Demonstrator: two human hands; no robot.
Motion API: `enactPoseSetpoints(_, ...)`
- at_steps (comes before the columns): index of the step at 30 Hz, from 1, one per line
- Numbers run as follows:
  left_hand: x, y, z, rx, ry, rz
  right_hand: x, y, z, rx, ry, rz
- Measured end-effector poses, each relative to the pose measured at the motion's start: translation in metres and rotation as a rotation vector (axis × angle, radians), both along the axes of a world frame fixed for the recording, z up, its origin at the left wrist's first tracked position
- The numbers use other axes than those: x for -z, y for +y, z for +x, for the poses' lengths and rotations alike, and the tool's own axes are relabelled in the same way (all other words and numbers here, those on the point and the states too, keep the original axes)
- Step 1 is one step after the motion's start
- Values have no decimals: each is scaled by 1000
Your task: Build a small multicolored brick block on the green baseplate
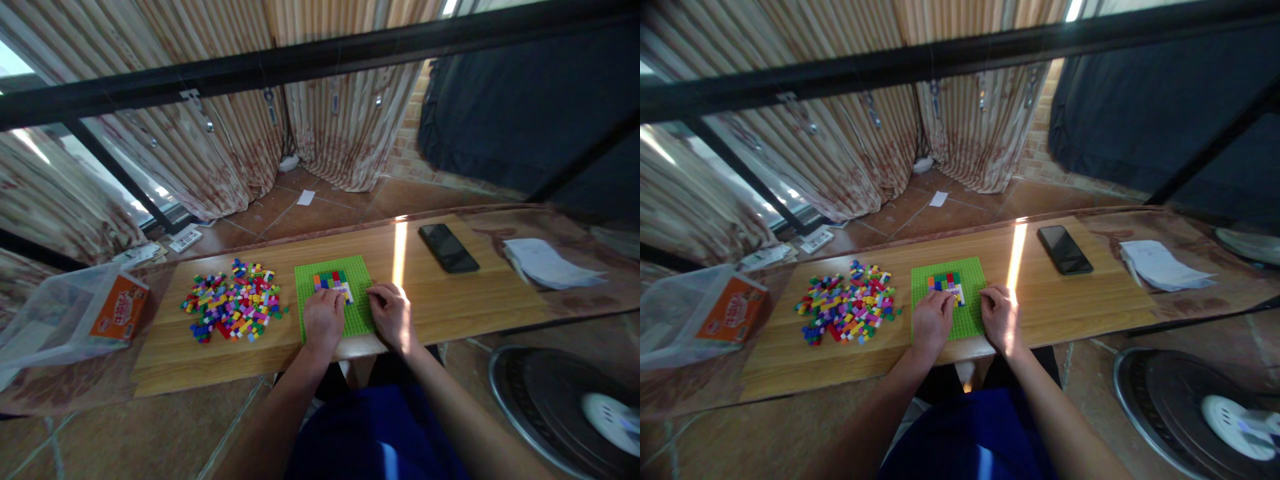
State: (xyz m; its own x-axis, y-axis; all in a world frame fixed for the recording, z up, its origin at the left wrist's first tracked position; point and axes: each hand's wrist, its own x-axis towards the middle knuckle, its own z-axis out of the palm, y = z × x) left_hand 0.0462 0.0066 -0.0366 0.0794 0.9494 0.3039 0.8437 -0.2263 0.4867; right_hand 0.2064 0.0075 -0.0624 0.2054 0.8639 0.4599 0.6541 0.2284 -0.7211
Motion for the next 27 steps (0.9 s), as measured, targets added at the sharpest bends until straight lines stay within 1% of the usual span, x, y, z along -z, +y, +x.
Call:
enactPoseSetpoints(4, 1, -2, 4, -37, 19, 13, -1, 0, 0, -4, 10, -6)
enactPoseSetpoints(10, 3, -1, 4, -49, -2, 34, -1, 0, -1, -5, 18, -14)
enactPoseSetpoints(18, 3, -3, -2, 42, 16, 88, -1, 0, 0, -17, 30, -15)
enactPoseSetpoints(24, 1, -3, -9, 91, 11, 53, -1, 0, 0, -17, 11, -10)
enactPoseSetpoints(27, 1, -5, -11, 107, -12, 65, -2, 0, 0, -17, 14, -9)
